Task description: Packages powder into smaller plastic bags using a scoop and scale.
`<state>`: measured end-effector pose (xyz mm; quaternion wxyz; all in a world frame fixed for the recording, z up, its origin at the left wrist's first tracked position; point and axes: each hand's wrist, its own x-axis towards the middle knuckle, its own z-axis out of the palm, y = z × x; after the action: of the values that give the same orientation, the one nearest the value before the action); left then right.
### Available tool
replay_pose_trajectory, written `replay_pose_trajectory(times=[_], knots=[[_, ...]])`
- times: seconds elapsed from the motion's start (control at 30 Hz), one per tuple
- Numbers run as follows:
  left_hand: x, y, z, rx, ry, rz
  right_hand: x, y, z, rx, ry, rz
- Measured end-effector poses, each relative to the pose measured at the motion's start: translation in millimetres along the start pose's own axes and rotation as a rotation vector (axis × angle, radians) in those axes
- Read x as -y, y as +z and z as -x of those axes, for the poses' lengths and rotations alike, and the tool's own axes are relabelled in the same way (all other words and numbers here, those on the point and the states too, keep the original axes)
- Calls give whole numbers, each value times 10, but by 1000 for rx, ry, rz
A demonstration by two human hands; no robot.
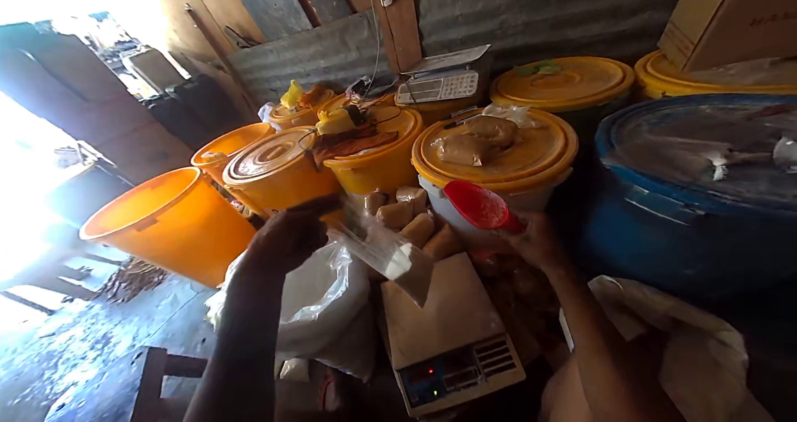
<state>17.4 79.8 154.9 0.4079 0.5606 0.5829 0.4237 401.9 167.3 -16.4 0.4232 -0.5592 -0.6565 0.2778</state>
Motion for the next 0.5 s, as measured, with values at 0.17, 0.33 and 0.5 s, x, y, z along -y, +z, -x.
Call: replay_pose_trajectory(times=[0.17, 0.33, 0.5], knots=[[165, 641, -89, -9, -96, -3, -40, -56, 14, -31, -23, 8], [742, 1558, -60, 63, -18, -293, 7, -132, 7, -10, -21, 40], [1341, 2465, 170, 100, 13, -357, -36, -78, -15, -15, -46, 14]])
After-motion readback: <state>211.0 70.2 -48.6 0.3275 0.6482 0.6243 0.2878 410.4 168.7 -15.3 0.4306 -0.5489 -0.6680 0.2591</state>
